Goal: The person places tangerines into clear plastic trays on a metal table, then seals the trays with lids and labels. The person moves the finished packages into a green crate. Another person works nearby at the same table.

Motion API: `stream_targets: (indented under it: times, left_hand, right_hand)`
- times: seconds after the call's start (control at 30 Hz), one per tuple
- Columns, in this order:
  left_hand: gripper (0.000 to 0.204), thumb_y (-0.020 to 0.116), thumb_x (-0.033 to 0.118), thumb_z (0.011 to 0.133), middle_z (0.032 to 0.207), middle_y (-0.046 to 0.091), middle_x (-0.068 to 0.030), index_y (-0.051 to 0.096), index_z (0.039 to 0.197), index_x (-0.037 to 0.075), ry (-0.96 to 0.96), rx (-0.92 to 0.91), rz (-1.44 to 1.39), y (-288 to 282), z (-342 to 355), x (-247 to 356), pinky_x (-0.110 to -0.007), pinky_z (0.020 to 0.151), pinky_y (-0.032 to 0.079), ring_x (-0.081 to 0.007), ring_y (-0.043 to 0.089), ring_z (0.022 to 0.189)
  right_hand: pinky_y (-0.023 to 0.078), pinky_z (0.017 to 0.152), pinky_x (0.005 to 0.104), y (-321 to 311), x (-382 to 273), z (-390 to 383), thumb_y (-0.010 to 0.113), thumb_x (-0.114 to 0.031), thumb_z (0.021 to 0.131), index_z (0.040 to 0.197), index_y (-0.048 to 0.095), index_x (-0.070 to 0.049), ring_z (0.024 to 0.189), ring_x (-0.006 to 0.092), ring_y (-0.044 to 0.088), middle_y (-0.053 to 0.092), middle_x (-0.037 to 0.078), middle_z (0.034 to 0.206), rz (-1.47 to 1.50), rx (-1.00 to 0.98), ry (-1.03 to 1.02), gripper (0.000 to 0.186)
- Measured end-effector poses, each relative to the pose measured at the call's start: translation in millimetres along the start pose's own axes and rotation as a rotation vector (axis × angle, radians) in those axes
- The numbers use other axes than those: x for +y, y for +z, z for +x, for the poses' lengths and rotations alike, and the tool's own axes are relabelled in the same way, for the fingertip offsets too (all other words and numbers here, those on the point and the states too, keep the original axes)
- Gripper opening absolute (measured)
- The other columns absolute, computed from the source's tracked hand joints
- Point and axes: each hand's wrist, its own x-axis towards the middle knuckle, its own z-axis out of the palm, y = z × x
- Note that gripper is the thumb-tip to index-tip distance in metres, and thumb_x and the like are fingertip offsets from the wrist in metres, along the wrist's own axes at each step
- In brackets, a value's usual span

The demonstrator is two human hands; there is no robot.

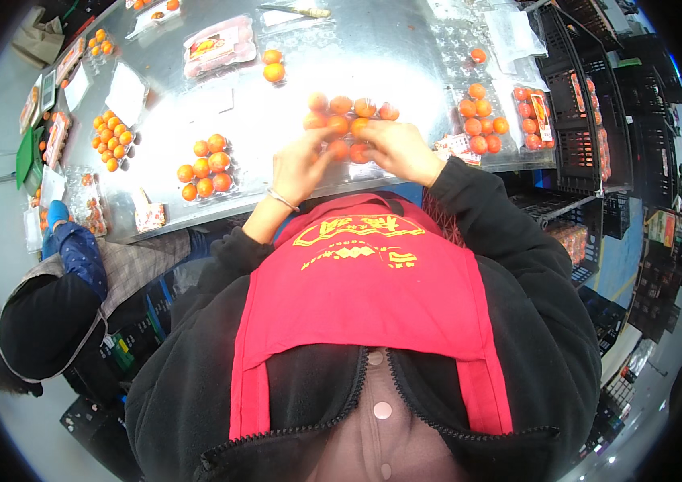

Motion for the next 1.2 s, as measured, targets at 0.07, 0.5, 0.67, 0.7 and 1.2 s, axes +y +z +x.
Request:
stream_targets:
  times: [0.07, 0.5, 0.67, 0.7, 1.2]
  left_hand:
    - [0.036, 0.072, 0.015, 0.090, 0.103, 0.072, -0.0088, 0.067, 0.125, 0.011, -0.199, -0.020, -0.155, -5, -1, -6, -0.043, 0.073, 0.055, -0.0327, 0.071, 0.086]
    - [0.023, 0.071, 0.004, 0.087, 0.100, 0.074, -0.0079, 0.075, 0.108, 0.012, 0.254, 0.099, 0.039, -11, -36, -31, -0.038, 0.069, 0.055, -0.0290, 0.071, 0.081]
    - [0.054, 0.053, 0.020, 0.096, 0.145, 0.061, -0.0047, 0.054, 0.150, 0.023, 0.545, -0.604, 0.190, -6, -12, -33, -0.039, 0.084, 0.060, -0.0264, 0.071, 0.106]
    - [0.055, 0.053, 0.020, 0.096, 0.147, 0.060, -0.0047, 0.053, 0.151, 0.023, 0.583, -0.599, 0.184, -2, -7, -35, -0.039, 0.083, 0.060, -0.0264, 0.071, 0.106]
    - [0.028, 0.057, 0.021, 0.096, 0.132, 0.055, -0.0101, 0.058, 0.124, 0.016, 0.554, -0.621, 0.346, 22, -29, -57, -0.039, 0.074, 0.061, -0.0271, 0.071, 0.095]
  right_hand:
    - [0.055, 0.075, 0.0463, 7, -10, 3, 0.076, -0.019, 0.085, 0.103, 0.062, -0.006, 0.095, 0.0328, 0.071, 0.067, 0.011, 0.103, -0.088, -0.016, -0.112, 0.026]
    - [0.058, 0.070, 0.0425, 13, -11, 5, 0.066, -0.013, 0.087, 0.093, 0.063, -0.002, 0.089, 0.0282, 0.071, 0.060, 0.014, 0.105, -0.317, -0.038, -0.212, 0.012]
    - [0.057, 0.071, 0.0439, 12, -14, 13, 0.069, -0.013, 0.085, 0.089, 0.064, -0.002, 0.088, 0.0301, 0.071, 0.060, 0.014, 0.104, -0.378, -0.115, -0.196, 0.013]
    - [0.056, 0.071, 0.0447, 9, -13, 15, 0.067, -0.011, 0.085, 0.087, 0.065, -0.001, 0.087, 0.0305, 0.071, 0.061, 0.015, 0.100, -0.359, -0.105, -0.221, 0.010]
    - [0.058, 0.070, 0.0263, -75, 36, 14, 0.063, -0.024, 0.103, 0.134, 0.055, -0.011, 0.101, 0.0128, 0.066, 0.063, 0.006, 0.122, 1.240, -0.221, 0.429, 0.034]
